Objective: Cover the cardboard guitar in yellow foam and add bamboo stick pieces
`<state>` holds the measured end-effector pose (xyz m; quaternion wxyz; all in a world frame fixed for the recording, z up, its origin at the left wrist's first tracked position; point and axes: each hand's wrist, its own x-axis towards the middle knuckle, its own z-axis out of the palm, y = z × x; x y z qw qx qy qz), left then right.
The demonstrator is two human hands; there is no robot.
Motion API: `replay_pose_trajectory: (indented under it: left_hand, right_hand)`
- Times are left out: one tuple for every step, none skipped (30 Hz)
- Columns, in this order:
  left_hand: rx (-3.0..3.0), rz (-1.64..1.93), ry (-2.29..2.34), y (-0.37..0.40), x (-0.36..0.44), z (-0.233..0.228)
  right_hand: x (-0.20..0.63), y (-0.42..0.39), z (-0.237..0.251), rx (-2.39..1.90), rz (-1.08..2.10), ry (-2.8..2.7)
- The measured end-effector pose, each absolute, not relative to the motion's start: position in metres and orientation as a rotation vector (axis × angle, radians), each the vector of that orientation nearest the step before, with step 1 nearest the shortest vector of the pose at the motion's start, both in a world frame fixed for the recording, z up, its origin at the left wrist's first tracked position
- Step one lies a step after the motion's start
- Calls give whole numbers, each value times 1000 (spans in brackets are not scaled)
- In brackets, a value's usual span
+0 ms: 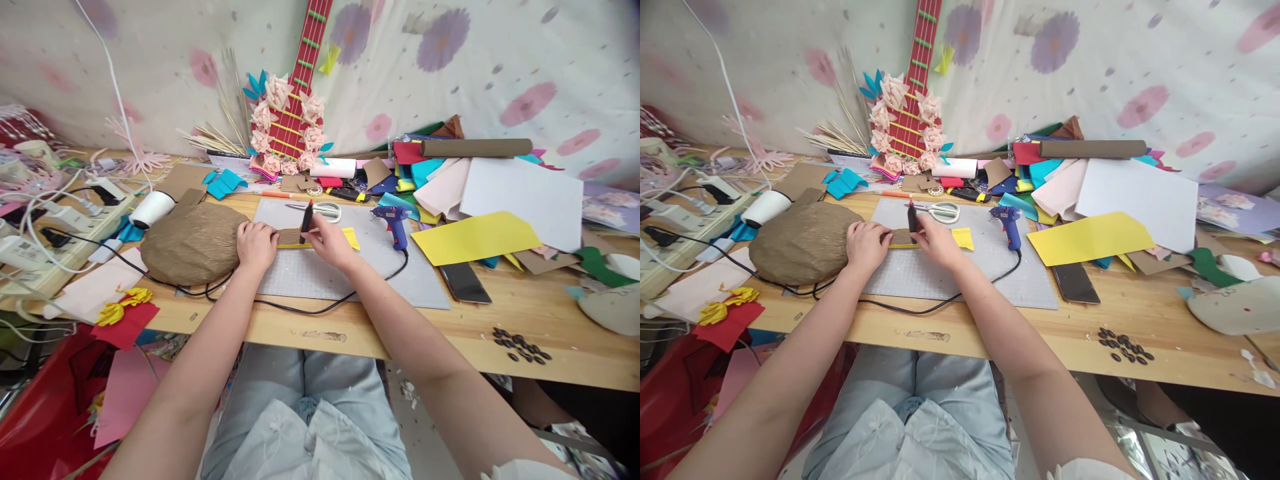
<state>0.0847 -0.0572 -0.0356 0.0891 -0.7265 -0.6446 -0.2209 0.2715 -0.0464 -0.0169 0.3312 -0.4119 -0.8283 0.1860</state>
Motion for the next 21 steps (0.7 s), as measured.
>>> replay_pose_trajectory:
  left_hand:
    - [-2162, -658, -1913, -58, 85, -35]
    - [-2162, -657, -1909, -58, 85, -35]
    - [-2161, -654, -1906, -58, 85, -35]
    - [-2159, -652, -1905, -58, 85, -35]
    - [-2159, -652, -1906, -58, 85, -35]
    - [-2159, -655, -1907, -58, 85, -36]
    - [-2160, -661, -1907, -57, 85, -36]
    - [-2162, -665, -1906, -57, 85, -36]
    - [-2163, -667, -1906, -57, 84, -36]
    - [-2161, -665, -1907, -57, 84, -36]
    - [-2160, -658, -1909, -57, 84, -36]
    - [-2157, -650, -1910, -57, 85, -35]
    - [-2156, -642, -1911, -57, 85, -35]
    - [-2153, -636, -1912, -57, 85, -35]
    - [-2152, -630, -1912, -57, 85, -35]
    - [-2151, -626, -1910, -57, 85, -34]
    - [-2151, -622, -1910, -57, 85, -34]
    - [-2154, -616, -1910, -57, 85, -34]
    - [-2161, -604, -1908, -57, 85, -33]
    - [-2170, -587, -1907, -57, 84, -32]
    - [-2181, -561, -1907, -56, 84, -30]
  right_hand:
    - [267, -47, -18, -1056, 498, -2173]
    - [263, -47, -19, -1042, 493, -2189]
    - [260, -47, -20, -1036, 473, -2213]
    - [258, -47, -20, -1034, 443, -2241]
    - [257, -46, -20, -1036, 407, -2269]
    - [257, -46, -19, -1041, 368, -2293]
    - [258, -45, -18, -1047, 332, -2311]
    - [260, -45, -17, -1055, 302, -2320]
    - [262, -45, -17, -1066, 283, -2316]
    - [264, -44, -17, -1077, 276, -2298]
    - [266, -44, -17, -1084, 282, -2273]
    - [266, -44, -17, -1082, 298, -2248]
    - [266, -44, -18, -1071, 322, -2231]
    - [265, -43, -18, -1052, 344, -2225]
    - [264, -43, -19, -1031, 359, -2232]
    - [263, -43, -20, -1016, 366, -2246]
    - [262, -43, -19, -1013, 362, -2261]
    - [262, -42, -19, -1021, 348, -2274]
    - [263, -42, -18, -1039, 328, -2279]
    - [265, -41, -17, -1064, 309, -2274]
    - [268, -40, -16, -1093, 299, -2256]
